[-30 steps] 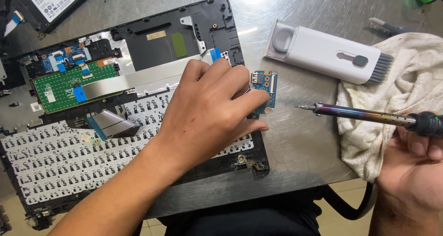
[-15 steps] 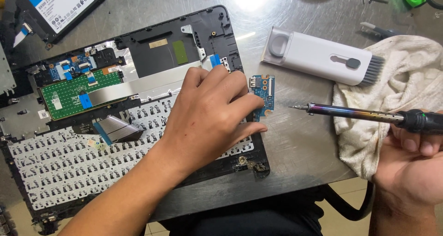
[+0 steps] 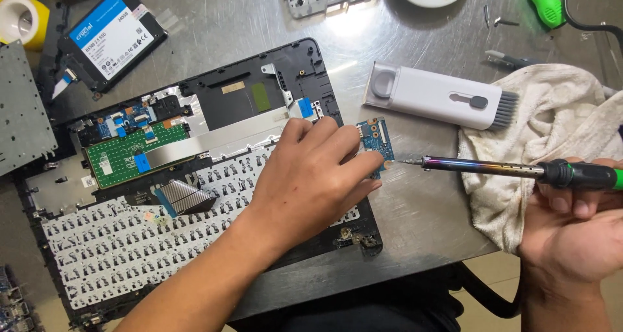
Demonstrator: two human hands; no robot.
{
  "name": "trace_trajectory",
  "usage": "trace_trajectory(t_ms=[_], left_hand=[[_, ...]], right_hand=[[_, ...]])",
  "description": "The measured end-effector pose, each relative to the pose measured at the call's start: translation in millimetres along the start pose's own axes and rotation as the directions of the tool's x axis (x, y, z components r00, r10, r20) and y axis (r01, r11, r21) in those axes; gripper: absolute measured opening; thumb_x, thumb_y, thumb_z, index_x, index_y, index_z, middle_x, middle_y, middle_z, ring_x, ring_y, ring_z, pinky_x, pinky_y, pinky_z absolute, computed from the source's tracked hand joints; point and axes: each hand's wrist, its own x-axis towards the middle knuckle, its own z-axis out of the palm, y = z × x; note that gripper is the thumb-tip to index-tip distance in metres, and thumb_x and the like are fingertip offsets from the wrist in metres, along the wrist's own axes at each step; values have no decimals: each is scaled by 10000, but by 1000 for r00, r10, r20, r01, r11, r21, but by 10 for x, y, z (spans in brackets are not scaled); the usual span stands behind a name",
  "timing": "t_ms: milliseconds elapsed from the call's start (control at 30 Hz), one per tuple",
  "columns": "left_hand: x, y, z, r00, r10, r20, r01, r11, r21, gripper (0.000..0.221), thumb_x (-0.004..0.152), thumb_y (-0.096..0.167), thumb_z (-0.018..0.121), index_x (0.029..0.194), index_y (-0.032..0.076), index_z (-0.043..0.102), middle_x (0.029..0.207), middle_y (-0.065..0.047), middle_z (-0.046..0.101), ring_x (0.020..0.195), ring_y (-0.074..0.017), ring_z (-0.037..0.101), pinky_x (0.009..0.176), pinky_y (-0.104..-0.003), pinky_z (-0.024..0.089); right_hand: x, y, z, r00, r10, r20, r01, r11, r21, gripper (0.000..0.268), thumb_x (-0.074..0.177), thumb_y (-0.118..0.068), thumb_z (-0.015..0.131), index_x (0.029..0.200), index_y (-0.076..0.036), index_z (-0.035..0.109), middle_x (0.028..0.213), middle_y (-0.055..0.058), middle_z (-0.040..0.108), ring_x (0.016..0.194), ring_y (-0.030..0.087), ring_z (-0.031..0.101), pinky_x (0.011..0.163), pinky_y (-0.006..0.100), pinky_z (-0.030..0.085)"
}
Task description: Using a soldering iron on a small I/O board and then inspecting the board by hand.
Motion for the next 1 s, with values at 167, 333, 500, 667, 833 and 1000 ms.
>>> trace_trajectory(t_ms=[167,333,500,667,833,1000], left_hand=[[3,20,14,1000,0,15,0,1000,-9,348,830,332,902,1012,170,654,911,-30,579,826,-257,535,702,-398,370],[5,27,3,1000,-9,23,10,999,-38,275,885,303,847,1029,168,656,900,-35,552,818,-268,516,711,-407,360],[11,40,7,1000,-11,1,11,999,-38,205,922,279,807,1024,176,661,882,-31,539,808,-267,505,704,-406,352],[33,68,16,999,-3,-40,3,1000,-4,178,924,213,782,1083,188,706,868,-28,560,798,-269,504,685,-406,350],[29,65,17,1000,-6,-23,6,1000,-19,214,889,214,810,1055,168,683,861,-24,559,798,-263,507,693,-399,352],[44,77,22,999,-9,-31,9,1000,-9,171,875,183,755,1025,166,675,844,-28,554,793,-276,508,694,-413,356]], right_hand=[[0,7,-15,1000,-15,12,15,1000,19,382,1003,-438,595,752,-228,399,635,-102,212,626,35,261,658,151,264],[-15,-18,73,996,-8,-84,13,998,55,208,985,-414,611,854,-264,555,632,-101,223,603,43,252,634,156,269],[-10,8,53,995,-23,-98,30,998,63,257,968,-441,633,817,-248,553,620,-98,221,593,48,258,642,172,284],[-15,-24,99,990,-6,-144,21,995,102,195,940,-402,627,826,-253,574,596,-88,211,578,56,243,605,179,253],[-29,-29,110,992,-42,-115,51,996,77,160,955,-425,635,911,-285,570,612,-92,216,580,47,255,625,186,268],[-23,14,59,994,-28,-101,40,992,121,354,991,-432,634,751,-235,464,602,-92,211,582,51,260,658,190,311]])
